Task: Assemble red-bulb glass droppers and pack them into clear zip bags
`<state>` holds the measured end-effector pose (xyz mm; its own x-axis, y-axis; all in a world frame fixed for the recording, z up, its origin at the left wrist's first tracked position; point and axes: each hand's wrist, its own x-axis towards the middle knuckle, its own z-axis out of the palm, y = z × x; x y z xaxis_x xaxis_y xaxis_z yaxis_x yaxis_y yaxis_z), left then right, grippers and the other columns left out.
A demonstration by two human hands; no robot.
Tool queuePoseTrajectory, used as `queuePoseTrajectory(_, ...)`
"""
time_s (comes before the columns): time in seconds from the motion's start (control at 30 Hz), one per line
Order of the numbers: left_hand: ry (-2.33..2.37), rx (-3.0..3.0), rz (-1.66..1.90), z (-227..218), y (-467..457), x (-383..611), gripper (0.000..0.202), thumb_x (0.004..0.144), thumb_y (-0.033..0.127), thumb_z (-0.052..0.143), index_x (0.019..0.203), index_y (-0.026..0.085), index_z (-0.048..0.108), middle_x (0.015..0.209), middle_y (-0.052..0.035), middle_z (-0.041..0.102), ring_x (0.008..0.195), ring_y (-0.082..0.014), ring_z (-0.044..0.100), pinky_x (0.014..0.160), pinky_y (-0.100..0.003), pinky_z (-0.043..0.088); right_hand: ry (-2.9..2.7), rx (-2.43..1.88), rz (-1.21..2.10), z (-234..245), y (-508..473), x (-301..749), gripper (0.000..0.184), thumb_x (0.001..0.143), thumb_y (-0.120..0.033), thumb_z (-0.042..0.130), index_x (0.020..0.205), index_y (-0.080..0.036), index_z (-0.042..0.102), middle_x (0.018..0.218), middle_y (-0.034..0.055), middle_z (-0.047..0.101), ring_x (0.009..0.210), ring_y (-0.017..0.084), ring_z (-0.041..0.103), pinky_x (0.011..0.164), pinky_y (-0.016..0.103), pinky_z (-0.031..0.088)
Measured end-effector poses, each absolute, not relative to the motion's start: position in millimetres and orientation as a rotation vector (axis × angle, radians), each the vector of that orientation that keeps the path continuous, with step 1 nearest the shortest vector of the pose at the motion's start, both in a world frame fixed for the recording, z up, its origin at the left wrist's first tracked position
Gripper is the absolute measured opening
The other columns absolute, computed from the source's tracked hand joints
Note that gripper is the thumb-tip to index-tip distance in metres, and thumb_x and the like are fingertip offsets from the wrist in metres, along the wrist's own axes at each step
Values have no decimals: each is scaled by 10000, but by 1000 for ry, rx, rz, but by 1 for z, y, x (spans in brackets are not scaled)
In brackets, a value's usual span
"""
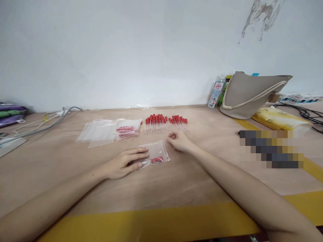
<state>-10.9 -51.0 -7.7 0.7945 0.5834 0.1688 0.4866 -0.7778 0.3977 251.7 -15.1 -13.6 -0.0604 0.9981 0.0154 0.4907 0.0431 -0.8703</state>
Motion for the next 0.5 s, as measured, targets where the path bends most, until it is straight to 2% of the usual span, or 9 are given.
queuePoseTrajectory(0.1, 829, 2642, 411, -8, -51, -10, 373, 883, 354, 396, 1240, 264, 457, 1335, -39, 406, 1236, -204, 350, 1022, -403, 296, -1791, -1520, 343, -12, 19, 245, 50, 677, -207, 558, 670, -158, 560, 663, 19, 609, 605, 119, 556, 583, 230, 429)
queuePoseTrajectory(0.2, 829, 2652, 404, -9, -52, -10, 378, 876, 354, 412, 1237, 255, 463, 1328, -45, 414, 1229, -206, 360, 1024, -396, 295, -1837, -1562, 66, -11, 50, 231, 130, 704, -230, 527, 772, -143, 596, 802, 64, 629, 783, 173, 569, 729, 278, 428)
queuePoseTrajectory(0.33, 830, 2651, 416, -10, -53, -11, 383, 871, 352, 424, 1239, 253, 462, 1327, -45, 416, 1225, -203, 366, 1028, -381, 295, -1808, -1732, -13, -13, 77, 212, 297, 739, -280, 490, 972, -118, 574, 991, 137, 595, 912, 231, 549, 771, 316, 418)
queuePoseTrajectory(0.4, 822, 2658, 422, -10, -53, -11, 384, 872, 350, 422, 1243, 254, 457, 1328, -47, 414, 1223, -207, 368, 1022, -390, 303, -1802, -1799, 14, -14, 83, 208, 280, 742, -248, 468, 955, -109, 584, 966, 150, 604, 891, 242, 560, 752, 319, 422)
queuePoseTrajectory(0.5, 814, 2672, 415, -10, -53, -11, 387, 874, 346, 419, 1249, 254, 448, 1330, -48, 411, 1224, -211, 364, 1018, -406, 305, -1828, -1825, 57, -14, 86, 210, 214, 720, -207, 471, 832, -99, 618, 840, 153, 631, 806, 249, 583, 701, 314, 428)
